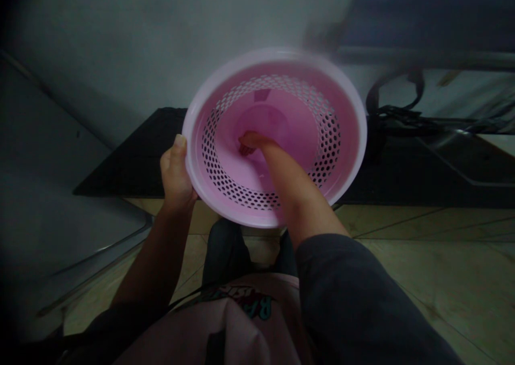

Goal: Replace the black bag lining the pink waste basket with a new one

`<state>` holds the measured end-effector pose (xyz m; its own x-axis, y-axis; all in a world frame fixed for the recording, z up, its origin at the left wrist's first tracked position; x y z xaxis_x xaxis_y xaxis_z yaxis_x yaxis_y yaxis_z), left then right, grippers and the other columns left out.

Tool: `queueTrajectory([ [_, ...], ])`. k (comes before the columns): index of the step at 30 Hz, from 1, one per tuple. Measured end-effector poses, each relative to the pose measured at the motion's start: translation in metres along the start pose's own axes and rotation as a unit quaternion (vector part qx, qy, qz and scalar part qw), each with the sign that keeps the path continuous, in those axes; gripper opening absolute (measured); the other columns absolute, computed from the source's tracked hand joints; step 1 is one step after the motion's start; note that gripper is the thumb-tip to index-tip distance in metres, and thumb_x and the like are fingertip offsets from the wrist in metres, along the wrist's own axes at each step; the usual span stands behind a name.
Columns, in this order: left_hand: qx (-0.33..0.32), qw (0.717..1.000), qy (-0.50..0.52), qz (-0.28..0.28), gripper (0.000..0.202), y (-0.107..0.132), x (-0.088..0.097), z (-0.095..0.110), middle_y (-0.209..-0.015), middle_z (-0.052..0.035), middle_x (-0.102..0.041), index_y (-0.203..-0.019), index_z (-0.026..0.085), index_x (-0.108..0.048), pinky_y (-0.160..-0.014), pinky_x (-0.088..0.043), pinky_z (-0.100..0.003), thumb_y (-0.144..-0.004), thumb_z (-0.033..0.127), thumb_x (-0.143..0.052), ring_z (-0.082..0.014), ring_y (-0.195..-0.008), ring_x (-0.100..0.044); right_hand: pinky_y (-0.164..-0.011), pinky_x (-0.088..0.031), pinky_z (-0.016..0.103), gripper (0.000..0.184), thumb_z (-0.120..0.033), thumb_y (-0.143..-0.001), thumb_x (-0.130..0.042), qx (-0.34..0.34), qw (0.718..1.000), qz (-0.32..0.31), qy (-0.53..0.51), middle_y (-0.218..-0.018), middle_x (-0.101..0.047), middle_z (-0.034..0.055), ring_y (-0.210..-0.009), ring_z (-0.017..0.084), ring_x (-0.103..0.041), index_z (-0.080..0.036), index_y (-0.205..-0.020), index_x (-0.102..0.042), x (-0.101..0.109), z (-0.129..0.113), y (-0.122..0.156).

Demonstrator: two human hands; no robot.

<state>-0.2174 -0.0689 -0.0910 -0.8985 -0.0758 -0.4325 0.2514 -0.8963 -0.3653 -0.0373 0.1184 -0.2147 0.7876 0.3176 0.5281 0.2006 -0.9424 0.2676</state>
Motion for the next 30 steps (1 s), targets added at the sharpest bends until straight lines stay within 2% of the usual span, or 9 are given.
queueTrajectory([
  [4, 0.008, 1.0, -0.005, 0.004, 0.044, 0.001, -0.001, 0.0, -0.05, 0.003, -0.043, -0.054, 0.019, -0.051, -0.041, -0.034, -0.022, -0.081, 0.052, -0.066, -0.0099, -0.045, -0.043, -0.078, -0.043, 0.005, 0.068, -0.023, -0.1, 0.0, -0.006, 1.0, -0.006, 0.007, -0.082, -0.057, -0.0007, -0.082, 0.0, -0.059, 0.008, -0.098, -0.06, 0.001, 0.0, -0.001],
  [7, 0.011, 1.0, -0.019, 0.018, 0.044, 0.001, 0.002, 0.0, -0.049, 0.0031, -0.042, -0.054, 0.02, -0.049, -0.042, -0.033, -0.023, -0.082, 0.05, -0.064, -0.0103, -0.045, -0.043, -0.077, -0.042, 0.005, 0.073, -0.021, -0.098, 0.007, -0.01, 1.0, -0.006, 0.006, -0.081, -0.057, -0.0004, -0.081, -0.002, -0.059, 0.009, -0.097, -0.06, 0.001, 0.001, -0.001],
  [12, -0.004, 1.0, -0.006, 0.003, 0.047, 0.001, 0.0, 0.001, -0.049, 0.0035, -0.042, -0.052, 0.019, -0.049, -0.04, -0.031, -0.022, -0.079, 0.053, -0.067, -0.0089, -0.043, -0.04, -0.078, -0.043, 0.006, 0.071, -0.022, -0.1, 0.004, -0.018, 1.0, 0.003, -0.002, -0.083, -0.058, 0.0005, -0.084, -0.001, -0.059, 0.011, -0.099, -0.058, 0.001, 0.009, -0.003],
  [15, -0.015, 1.0, 0.012, -0.006, 0.05, 0.0, -0.002, 0.002, -0.049, 0.0042, -0.041, -0.053, 0.018, -0.05, -0.04, -0.031, -0.021, -0.077, 0.058, -0.067, -0.0077, -0.043, -0.038, -0.078, -0.044, 0.008, 0.071, -0.027, -0.101, 0.0, -0.024, 1.0, 0.018, -0.01, -0.079, -0.058, -0.0001, -0.083, 0.001, -0.06, 0.007, -0.094, -0.061, 0.005, 0.014, -0.007],
  [21, -0.022, 1.0, 0.007, -0.007, 0.048, -0.001, -0.003, 0.003, -0.048, 0.0043, -0.042, -0.052, 0.018, -0.048, -0.038, -0.03, -0.02, -0.078, 0.054, -0.067, -0.0072, -0.041, -0.036, -0.081, -0.046, 0.014, 0.068, -0.025, -0.101, 0.0, -0.036, 0.998, 0.043, -0.026, -0.083, -0.059, 0.0015, -0.087, 0.004, -0.061, 0.006, -0.095, -0.061, 0.009, 0.019, -0.012],
  [27, -0.025, 1.0, -0.002, -0.006, 0.048, -0.001, -0.002, 0.004, -0.047, 0.004, -0.041, -0.052, 0.019, -0.047, -0.037, -0.028, -0.022, -0.079, 0.054, -0.067, -0.0072, -0.04, -0.033, -0.081, -0.046, 0.015, 0.073, -0.022, -0.1, 0.006, -0.046, 0.998, 0.028, -0.022, -0.083, -0.058, 0.0021, -0.086, 0.004, -0.061, 0.005, -0.093, -0.061, 0.006, 0.019, -0.007],
  [30, -0.027, 1.0, -0.006, -0.003, 0.048, -0.002, -0.001, 0.004, -0.047, 0.0039, -0.042, -0.052, 0.019, -0.048, -0.037, -0.029, -0.022, -0.079, 0.054, -0.067, -0.0073, -0.039, -0.034, -0.082, -0.046, 0.016, 0.069, -0.022, -0.101, 0.002, -0.051, 0.998, 0.015, -0.017, -0.086, -0.059, 0.0024, -0.089, 0.005, -0.061, 0.005, -0.096, -0.061, 0.004, 0.018, -0.004],
])
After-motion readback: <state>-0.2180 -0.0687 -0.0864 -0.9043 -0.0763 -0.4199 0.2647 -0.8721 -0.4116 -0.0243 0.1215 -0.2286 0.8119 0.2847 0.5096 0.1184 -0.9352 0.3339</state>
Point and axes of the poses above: each hand's wrist, its own y-axis away from the middle knuckle, its own x-axis out of the back of the hand, z = x × y, the point moved 10 cm from there along -y, towards the middle knuckle
